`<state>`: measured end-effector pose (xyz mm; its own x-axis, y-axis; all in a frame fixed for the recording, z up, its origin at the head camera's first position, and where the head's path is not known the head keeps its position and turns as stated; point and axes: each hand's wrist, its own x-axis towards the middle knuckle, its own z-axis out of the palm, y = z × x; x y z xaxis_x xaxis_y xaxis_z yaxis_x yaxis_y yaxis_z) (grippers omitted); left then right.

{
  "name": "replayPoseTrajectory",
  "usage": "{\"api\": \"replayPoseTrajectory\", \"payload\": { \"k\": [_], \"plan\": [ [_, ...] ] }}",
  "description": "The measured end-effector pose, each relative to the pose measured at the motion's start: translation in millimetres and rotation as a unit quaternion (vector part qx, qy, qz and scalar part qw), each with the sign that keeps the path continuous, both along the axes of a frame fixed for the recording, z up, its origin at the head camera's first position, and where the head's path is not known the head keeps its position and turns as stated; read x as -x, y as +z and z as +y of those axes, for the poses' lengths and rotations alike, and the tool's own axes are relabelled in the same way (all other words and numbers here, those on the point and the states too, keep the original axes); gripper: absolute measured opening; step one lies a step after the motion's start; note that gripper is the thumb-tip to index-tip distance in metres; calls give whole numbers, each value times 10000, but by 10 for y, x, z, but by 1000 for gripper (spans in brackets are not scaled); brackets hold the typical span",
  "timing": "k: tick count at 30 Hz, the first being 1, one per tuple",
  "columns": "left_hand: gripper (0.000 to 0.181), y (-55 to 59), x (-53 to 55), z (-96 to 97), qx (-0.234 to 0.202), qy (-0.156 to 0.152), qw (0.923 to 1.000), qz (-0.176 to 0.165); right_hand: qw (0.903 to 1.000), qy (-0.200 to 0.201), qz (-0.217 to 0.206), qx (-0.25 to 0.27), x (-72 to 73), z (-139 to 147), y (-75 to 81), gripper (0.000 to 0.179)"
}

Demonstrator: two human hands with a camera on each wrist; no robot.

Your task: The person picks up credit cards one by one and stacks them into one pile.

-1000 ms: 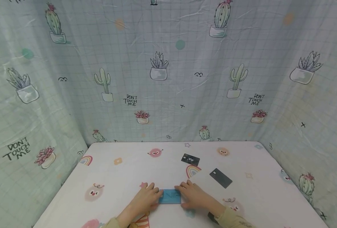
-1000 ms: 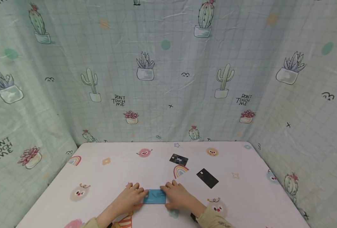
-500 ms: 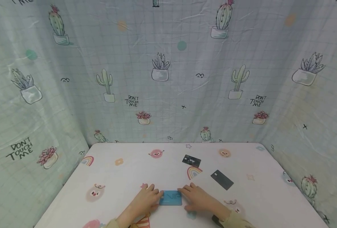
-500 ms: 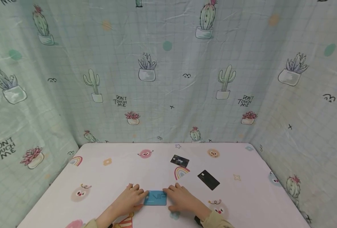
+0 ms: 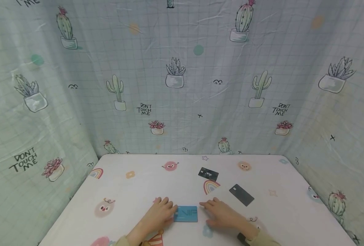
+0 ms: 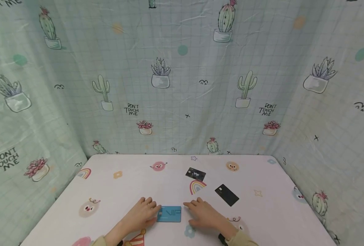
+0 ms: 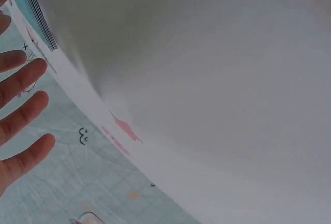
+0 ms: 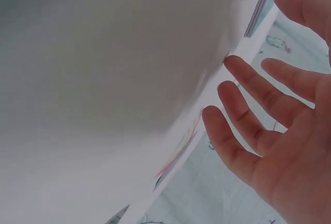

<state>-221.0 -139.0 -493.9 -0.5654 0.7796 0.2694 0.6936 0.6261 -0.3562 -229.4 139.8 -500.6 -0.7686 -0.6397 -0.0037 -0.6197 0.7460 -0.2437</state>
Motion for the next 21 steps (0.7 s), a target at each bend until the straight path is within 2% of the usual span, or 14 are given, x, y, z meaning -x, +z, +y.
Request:
{"api": "replayPoseTrajectory", "payload": {
  "k": [3,6,11,16,21],
  "plan": [
    [21,20,43,13,-185,-192,9994,242,9998,-48,210,12,17,65,1,58],
    [19,35,103,34,-294,-296,9986,330,9989,-92,464,16,51,121,-3,57],
    [20,65,208,78,-353,-414,9973,493,9973,-345,643,72,103,197,5,53],
    [19,92,316,128,-371,-476,9974,399,9929,-628,997,175,143,269,13,48],
    [19,118,408,192,-302,-460,9980,308,9875,-1148,1080,65,185,326,32,47]
  ]
}}
